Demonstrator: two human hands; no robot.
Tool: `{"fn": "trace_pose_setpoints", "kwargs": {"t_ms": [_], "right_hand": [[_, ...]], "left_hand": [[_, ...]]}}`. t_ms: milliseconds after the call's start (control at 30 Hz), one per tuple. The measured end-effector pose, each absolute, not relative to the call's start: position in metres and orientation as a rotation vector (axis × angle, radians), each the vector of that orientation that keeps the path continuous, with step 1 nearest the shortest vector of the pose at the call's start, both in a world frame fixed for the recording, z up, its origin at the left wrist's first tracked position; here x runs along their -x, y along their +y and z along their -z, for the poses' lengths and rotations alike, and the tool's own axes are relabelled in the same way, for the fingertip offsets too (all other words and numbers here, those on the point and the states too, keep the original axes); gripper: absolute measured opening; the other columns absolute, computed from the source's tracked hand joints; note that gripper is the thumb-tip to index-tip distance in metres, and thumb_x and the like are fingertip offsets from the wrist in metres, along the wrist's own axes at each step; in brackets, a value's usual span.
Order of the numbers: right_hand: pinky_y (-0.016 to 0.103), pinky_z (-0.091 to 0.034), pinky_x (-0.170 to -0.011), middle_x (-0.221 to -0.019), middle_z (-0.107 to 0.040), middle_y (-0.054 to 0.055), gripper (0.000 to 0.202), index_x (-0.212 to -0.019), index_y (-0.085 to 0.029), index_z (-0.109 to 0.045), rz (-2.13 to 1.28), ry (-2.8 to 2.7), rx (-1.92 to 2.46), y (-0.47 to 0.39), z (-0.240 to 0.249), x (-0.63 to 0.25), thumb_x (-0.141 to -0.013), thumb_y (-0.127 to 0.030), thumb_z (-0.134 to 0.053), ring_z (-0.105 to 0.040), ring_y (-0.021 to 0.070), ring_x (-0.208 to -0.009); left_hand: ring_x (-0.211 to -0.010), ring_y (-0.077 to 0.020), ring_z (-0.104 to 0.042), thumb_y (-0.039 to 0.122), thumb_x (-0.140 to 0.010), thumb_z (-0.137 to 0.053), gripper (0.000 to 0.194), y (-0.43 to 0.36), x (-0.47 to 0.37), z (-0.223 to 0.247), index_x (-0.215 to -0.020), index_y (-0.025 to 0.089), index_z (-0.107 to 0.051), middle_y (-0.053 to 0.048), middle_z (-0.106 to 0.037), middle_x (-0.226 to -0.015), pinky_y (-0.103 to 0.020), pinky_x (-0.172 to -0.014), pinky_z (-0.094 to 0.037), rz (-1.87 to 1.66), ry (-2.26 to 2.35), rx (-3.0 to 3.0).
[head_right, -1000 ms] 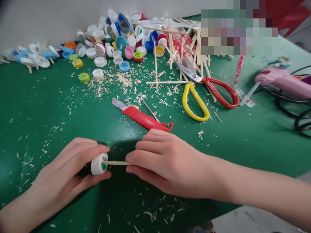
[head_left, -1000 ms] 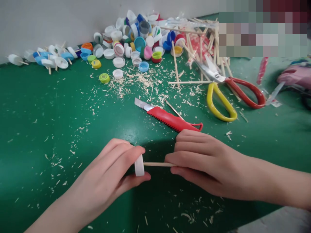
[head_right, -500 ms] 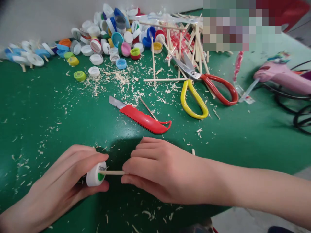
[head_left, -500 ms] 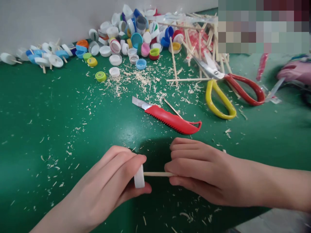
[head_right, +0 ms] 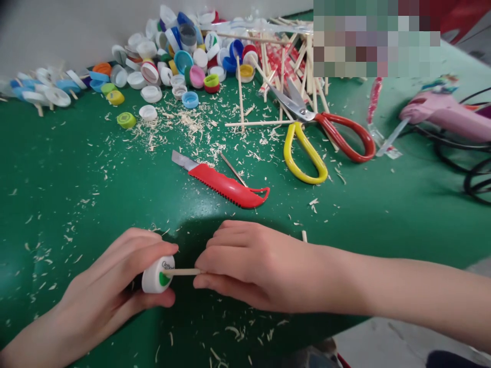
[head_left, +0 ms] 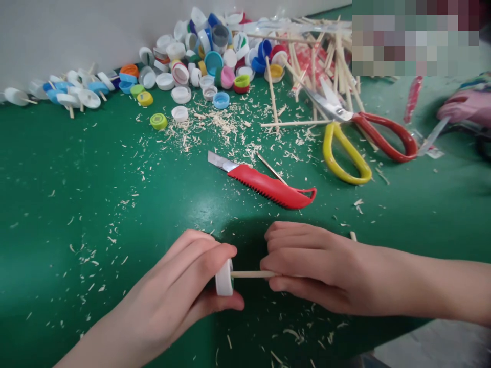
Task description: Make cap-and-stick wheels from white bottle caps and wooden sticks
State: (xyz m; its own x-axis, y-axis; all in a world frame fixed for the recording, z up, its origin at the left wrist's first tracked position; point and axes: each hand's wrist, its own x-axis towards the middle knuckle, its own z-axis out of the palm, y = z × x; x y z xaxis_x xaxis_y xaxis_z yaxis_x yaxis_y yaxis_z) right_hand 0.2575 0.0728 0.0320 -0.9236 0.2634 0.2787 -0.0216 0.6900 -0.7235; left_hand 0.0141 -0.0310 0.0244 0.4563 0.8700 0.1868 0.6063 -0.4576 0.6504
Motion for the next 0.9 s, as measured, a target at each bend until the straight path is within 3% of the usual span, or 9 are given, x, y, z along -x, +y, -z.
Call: {"fn": "trace_pose_setpoints", "kwargs": {"t_ms": [200, 900], "right_hand": [[0.026, -0.05, -0.079, -0.086, -0.07, 0.006, 0.018, -0.103, -0.011, -0.066, -1.176, -2.519, 0.223, 0.0739, -0.0338, -0.2576, -0.103, -0.021, -0.051, -0.054, 0.0125, -0.083], [0.027, -0.047, -0.08, -0.089, -0.069, 0.007, 0.02, -0.106, -0.009, -0.067, -1.208, -2.466, 0.203, 0.0727, -0.029, -0.2524, -0.104, -0.021, -0.051, -0.053, 0.0124, -0.084]], "left_hand": [[-0.1, -0.0182, -0.06, 0.027, -0.1, -0.059, 0.032, -0.0335, -0.0158, -0.0255, -0.13, 0.022, -0.049, -0.007, -0.065, -0.105, -0.027, -0.083, -0.055, -0.641, 1.315, -2.171], [-0.098, -0.0179, -0.06, 0.032, -0.101, -0.058, 0.028, -0.033, -0.0183, -0.0248, -0.127, 0.022, -0.052, -0.005, -0.065, -0.102, -0.028, -0.082, -0.054, -0.683, 1.369, -2.177]]}}
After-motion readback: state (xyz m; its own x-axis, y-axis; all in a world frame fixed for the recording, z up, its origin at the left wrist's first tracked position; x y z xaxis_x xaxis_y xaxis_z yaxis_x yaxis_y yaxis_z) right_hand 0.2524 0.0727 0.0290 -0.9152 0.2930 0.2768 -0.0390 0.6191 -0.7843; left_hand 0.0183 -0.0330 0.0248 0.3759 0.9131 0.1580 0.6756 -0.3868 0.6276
